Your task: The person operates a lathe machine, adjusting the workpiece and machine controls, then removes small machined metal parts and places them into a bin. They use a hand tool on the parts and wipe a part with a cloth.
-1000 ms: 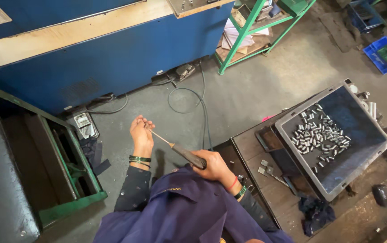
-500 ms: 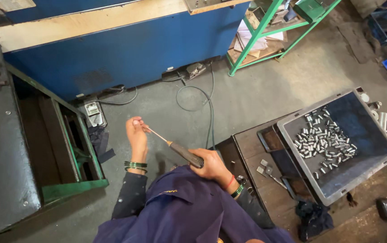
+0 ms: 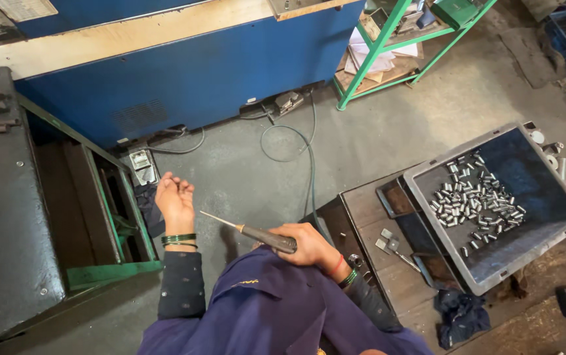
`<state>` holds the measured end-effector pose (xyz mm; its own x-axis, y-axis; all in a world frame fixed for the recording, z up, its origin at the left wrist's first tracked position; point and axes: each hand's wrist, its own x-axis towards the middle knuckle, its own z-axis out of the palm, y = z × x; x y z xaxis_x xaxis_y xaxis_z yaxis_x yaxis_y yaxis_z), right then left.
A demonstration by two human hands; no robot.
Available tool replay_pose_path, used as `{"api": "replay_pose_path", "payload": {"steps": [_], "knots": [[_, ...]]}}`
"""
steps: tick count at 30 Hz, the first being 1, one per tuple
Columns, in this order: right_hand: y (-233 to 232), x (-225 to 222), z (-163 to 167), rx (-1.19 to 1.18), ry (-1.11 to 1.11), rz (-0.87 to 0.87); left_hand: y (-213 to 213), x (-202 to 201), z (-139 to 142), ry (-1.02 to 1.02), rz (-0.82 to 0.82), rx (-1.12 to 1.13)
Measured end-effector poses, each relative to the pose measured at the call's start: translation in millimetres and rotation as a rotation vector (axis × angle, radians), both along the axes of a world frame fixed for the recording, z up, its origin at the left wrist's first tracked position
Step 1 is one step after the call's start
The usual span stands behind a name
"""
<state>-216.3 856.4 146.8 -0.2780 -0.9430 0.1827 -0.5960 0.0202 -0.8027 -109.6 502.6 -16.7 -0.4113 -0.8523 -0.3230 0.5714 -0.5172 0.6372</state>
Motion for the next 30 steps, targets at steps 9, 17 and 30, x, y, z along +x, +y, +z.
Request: {"api": "replay_pose_path", "payload": {"steps": [9, 17, 30], "knots": [[7, -1, -2, 0.009, -0.002, 0.035, 3, -12, -1, -0.147, 0.059, -0.058], [4, -3, -5, 0.003, 0.037, -0.139, 44, -30, 10, -0.263, -0.11, -0.347], [4, -1, -2, -0.007, 0.042, -0.244, 24, -30, 12, 0.326, -0.128, 0.035]]}}
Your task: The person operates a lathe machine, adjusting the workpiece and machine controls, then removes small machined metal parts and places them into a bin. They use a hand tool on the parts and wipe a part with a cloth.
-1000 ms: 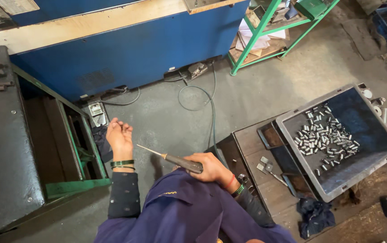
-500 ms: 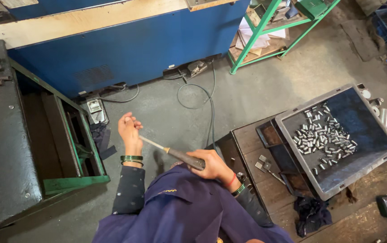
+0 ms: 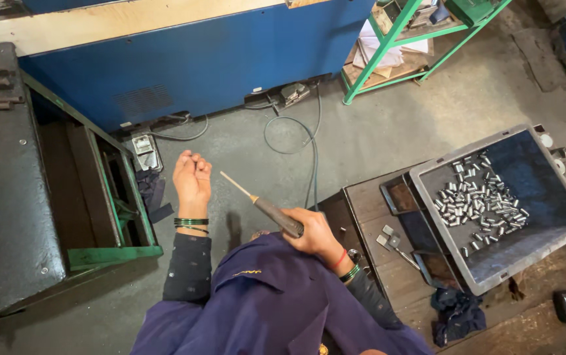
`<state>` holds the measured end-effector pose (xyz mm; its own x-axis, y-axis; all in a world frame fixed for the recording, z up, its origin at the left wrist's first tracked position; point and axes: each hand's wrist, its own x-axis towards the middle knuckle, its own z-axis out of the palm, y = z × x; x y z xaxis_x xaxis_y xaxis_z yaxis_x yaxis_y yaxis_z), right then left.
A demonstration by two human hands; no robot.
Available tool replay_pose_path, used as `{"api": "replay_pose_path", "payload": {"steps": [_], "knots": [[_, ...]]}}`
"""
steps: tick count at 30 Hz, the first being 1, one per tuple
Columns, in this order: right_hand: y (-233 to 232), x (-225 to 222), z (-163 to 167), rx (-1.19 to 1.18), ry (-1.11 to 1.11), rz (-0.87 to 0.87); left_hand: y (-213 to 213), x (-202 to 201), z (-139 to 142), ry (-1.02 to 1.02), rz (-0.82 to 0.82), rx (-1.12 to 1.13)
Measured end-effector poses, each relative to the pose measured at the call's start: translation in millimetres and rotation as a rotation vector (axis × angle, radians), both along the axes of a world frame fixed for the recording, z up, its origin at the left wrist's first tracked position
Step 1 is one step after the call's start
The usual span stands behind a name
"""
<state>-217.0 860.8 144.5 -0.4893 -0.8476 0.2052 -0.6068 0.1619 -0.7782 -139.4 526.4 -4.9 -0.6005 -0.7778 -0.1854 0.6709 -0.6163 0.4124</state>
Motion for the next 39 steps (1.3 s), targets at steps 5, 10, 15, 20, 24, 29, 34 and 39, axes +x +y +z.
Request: {"api": "replay_pose_path", "payload": {"steps": [5, 10, 15, 20, 24, 29, 34, 39], "knots": [[-2, -1, -3, -0.043, -0.005, -0.067, 35, -19, 13, -0.134, -0.147, -0.106], [1, -1, -5, -0.041, 0.027, -0.139, 43, -20, 25, -0.148, -0.234, -0.169], [5, -3, -1, -0.044, 0.02, -0.054, 35, -17, 11, -0.198, -0.19, -0.147], [7, -3, 1, -0.053, -0.007, 0.055, 2, -4, 3, -0.129, -0.043, -0.052], [7, -4, 0, -0.033, -0.022, 0.086, -13, 7, 11, -0.203, 0.046, -0.021], [6, -7, -1, -0.026, -0.016, 0.181, -13, 11, 11, -0.218, 0.134, 0.017], [5, -5, -1, 0.007, -0.046, 0.139, -4, 7, -4, -0.12, 0.119, 0.119], [3, -4, 0, 0.008, 0.012, 0.146, 4, 0, -3, -0.069, 0.086, 0.16]]}}
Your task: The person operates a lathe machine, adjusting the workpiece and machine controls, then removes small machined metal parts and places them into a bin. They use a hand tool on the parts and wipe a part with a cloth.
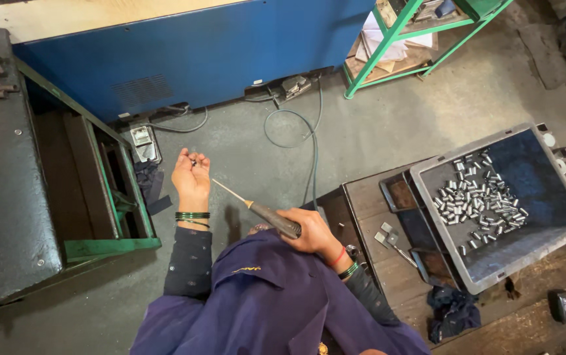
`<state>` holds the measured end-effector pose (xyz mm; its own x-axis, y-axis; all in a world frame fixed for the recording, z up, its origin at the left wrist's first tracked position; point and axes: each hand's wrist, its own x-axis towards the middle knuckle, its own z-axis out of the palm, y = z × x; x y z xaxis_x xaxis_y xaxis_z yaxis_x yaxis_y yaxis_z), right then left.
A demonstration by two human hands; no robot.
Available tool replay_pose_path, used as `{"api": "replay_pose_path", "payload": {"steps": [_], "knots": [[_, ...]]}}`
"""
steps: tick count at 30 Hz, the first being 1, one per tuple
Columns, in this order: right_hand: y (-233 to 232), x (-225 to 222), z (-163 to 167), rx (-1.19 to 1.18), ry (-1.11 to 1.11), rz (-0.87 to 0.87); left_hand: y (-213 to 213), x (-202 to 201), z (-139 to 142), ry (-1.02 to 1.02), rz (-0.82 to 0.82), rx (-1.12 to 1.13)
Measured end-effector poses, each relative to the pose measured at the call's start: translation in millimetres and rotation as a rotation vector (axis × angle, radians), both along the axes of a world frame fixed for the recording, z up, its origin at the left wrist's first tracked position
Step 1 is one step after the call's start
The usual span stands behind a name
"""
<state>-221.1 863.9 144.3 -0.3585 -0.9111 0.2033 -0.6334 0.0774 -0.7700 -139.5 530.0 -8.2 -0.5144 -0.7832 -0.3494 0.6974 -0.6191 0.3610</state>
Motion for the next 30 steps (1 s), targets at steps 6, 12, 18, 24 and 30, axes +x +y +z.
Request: {"api": "replay_pose_path", "payload": {"steps": [6, 12, 18, 24, 30], "knots": [[0, 2, 1, -0.043, -0.036, -0.052, 5, -4, 10, -0.005, -0.043, 0.02], [0, 2, -4, -0.017, -0.005, -0.047, 0, -1, 3, 0.056, -0.06, -0.013], [-2, 4, -11, -0.012, 0.028, -0.02, -4, 0, -10, 0.017, -0.095, -0.027], [-3, 7, -12, -0.024, 0.01, -0.051, -8, 2, -18, -0.049, -0.055, -0.011], [-3, 9, -14, -0.008, 0.012, -0.113, -7, 0, -16, -0.104, -0.09, -0.106]]}}
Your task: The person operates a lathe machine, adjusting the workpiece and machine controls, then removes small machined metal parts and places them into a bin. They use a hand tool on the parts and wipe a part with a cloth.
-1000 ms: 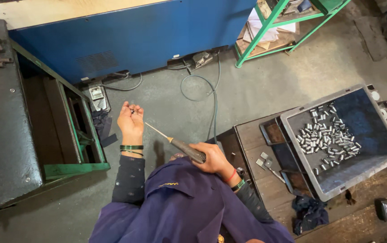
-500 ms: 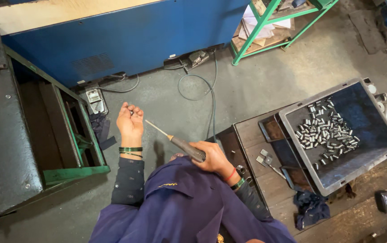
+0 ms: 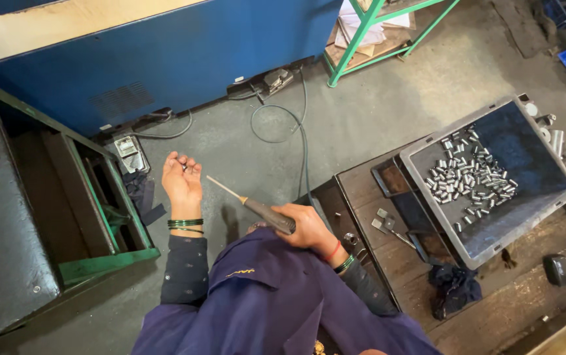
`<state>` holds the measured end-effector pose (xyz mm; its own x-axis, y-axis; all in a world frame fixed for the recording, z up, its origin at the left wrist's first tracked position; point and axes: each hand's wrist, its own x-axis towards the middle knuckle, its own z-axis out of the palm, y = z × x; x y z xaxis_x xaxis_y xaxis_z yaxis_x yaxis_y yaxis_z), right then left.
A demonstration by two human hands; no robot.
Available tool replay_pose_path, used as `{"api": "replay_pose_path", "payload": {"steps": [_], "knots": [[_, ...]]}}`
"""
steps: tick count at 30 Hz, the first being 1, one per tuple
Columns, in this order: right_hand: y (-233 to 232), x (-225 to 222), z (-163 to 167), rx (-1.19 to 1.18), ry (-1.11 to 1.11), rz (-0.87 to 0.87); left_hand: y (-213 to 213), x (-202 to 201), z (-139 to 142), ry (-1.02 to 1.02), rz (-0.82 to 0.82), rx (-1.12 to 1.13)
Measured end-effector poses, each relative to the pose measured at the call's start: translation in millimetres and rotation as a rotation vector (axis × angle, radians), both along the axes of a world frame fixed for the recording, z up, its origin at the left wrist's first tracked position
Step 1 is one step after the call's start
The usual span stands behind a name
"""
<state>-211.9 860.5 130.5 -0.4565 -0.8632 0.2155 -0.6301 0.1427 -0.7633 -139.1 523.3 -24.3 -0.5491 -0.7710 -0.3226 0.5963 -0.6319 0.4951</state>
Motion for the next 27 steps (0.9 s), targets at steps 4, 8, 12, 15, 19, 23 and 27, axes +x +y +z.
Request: {"api": "replay_pose_path", "payload": {"steps": [4, 8, 12, 15, 19, 23, 27], "knots": [[2, -1, -1, -0.052, 0.035, 0.108, 7, -4, 9, -0.118, -0.011, -0.082], [3, 1, -2, -0.022, 0.011, 0.002, 19, -9, 14, -0.211, -0.007, -0.267], [5, 1, -1, -0.047, -0.024, 0.013, 23, -14, 16, -0.233, 0.004, -0.209], [6, -2, 2, -0.025, -0.011, 0.034, 25, -13, 19, -0.201, -0.036, -0.274], [20, -16, 9, -0.12, 0.062, -0.169, 30, -8, 21, -0.255, -0.061, -0.244], [59, -44, 6, -0.316, 0.058, -0.707, 39, 0, 6, -0.244, -0.108, -0.157], [126, -104, -13, -0.722, -0.123, -1.102, 44, 11, -20, -0.224, -0.203, -0.112]]}}
